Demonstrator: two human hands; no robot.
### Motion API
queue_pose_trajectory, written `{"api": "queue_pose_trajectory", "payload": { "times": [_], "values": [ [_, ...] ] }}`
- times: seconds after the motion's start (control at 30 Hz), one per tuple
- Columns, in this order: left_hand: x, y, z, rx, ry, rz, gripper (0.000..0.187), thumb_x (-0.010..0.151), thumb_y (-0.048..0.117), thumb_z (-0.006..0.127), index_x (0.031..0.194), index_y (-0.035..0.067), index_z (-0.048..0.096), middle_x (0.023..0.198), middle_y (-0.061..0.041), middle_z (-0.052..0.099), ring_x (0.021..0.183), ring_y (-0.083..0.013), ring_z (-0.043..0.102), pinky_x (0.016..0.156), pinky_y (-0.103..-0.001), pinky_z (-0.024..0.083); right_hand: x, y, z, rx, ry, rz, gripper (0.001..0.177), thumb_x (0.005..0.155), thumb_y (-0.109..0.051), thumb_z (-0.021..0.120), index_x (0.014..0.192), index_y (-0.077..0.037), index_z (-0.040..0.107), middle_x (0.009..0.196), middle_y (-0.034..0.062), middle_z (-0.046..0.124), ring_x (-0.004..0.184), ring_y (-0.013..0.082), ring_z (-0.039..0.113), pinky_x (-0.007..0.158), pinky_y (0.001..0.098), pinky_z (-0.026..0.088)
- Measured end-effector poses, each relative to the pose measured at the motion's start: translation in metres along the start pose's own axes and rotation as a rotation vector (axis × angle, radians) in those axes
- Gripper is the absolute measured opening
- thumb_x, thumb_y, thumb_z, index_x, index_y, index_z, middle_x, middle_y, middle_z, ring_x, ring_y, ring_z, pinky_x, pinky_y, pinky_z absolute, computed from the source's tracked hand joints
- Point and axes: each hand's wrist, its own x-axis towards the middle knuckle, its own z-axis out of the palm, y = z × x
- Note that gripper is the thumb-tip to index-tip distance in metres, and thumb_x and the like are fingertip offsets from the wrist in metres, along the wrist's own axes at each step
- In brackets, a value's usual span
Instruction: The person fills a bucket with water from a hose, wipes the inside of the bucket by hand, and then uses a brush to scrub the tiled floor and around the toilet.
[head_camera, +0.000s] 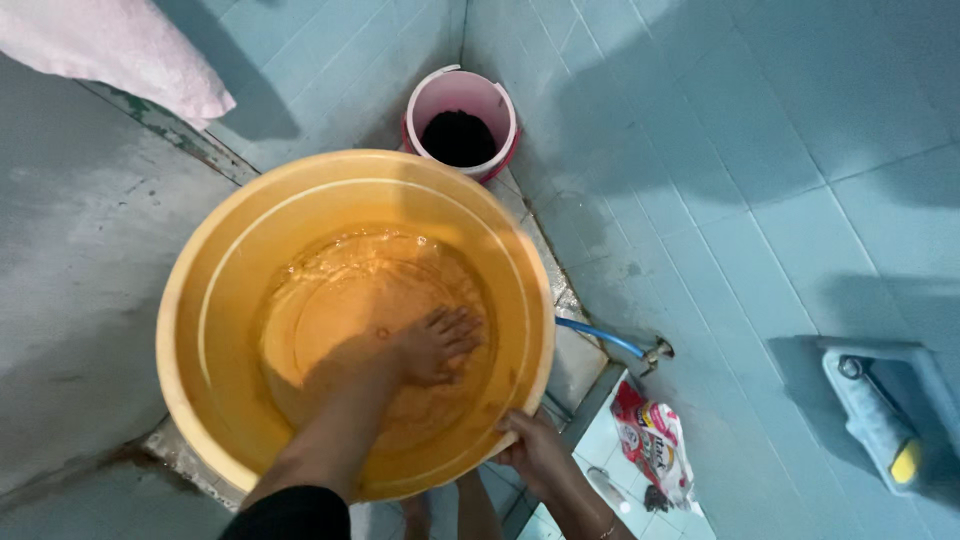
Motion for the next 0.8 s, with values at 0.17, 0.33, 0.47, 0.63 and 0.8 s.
{"api": "queue_pose_trajectory", "payload": {
  "times": [0.17, 0.33, 0.47, 0.63, 0.8],
  "values": [
    [-0.033, -0.062, -0.045, 0.169, -0.387, -0.284, 0.084, 0.090, 0.064, 0.048, 0.154, 0.016, 0.024, 0.163, -0.008, 0.014, 0.151, -0.0271, 0.008, 0.119, -0.052, 0.005, -0.009, -0.008, 0.000, -0.124, 0.082, 0.058, 0.057, 0.079, -0.005, 0.054, 0.134, 0.001, 0.038, 0.110, 0.0210, 0.067, 0.096, 0.0323, 0.075, 0.082, 0.0448, 0.065],
    [-0.092, -0.104, -0.064, 0.598, -0.670, -0.745, 0.079, 0.099, 0.063, 0.030, 0.160, 0.017, 0.009, 0.166, -0.003, -0.004, 0.153, -0.0231, -0.007, 0.120, -0.048, -0.009, -0.014, -0.014, -0.031, -0.128, 0.121, -0.038, 0.056, 0.078, -0.007, 0.055, 0.132, 0.006, 0.045, 0.111, 0.0242, 0.066, 0.092, 0.0348, 0.073, 0.079, 0.0482, 0.064],
    [-0.099, -0.067, -0.078, 0.893, -0.887, -0.665, 0.080, 0.102, 0.062, 0.024, 0.163, 0.014, 0.004, 0.168, -0.005, -0.013, 0.154, -0.0251, -0.015, 0.118, -0.052, -0.013, -0.007, -0.024, -0.043, -0.017, 0.113, -0.099, 0.055, 0.079, -0.009, 0.053, 0.131, 0.008, 0.045, 0.114, 0.0226, 0.066, 0.090, 0.0345, 0.073, 0.075, 0.0511, 0.063],
    [-0.097, 0.012, -0.075, 0.633, -0.876, -0.726, 0.075, 0.104, 0.061, 0.023, 0.161, 0.015, 0.007, 0.170, -0.008, -0.012, 0.155, -0.0285, -0.013, 0.118, -0.054, -0.012, 0.000, -0.028, -0.041, -0.090, 0.179, -0.173, 0.054, 0.079, -0.009, 0.054, 0.131, 0.006, 0.047, 0.112, 0.0218, 0.067, 0.088, 0.0328, 0.073, 0.072, 0.0497, 0.063],
    [-0.103, 0.062, -0.044, 0.460, -0.806, -0.738, 0.073, 0.105, 0.060, 0.022, 0.161, 0.016, 0.008, 0.170, -0.009, -0.012, 0.156, -0.0290, -0.013, 0.119, -0.054, -0.012, -0.003, -0.031, -0.042, -0.165, 0.292, -0.152, 0.051, 0.079, -0.007, 0.055, 0.128, 0.000, 0.044, 0.111, 0.0184, 0.065, 0.091, 0.0311, 0.071, 0.072, 0.0515, 0.063]
  ]
}}
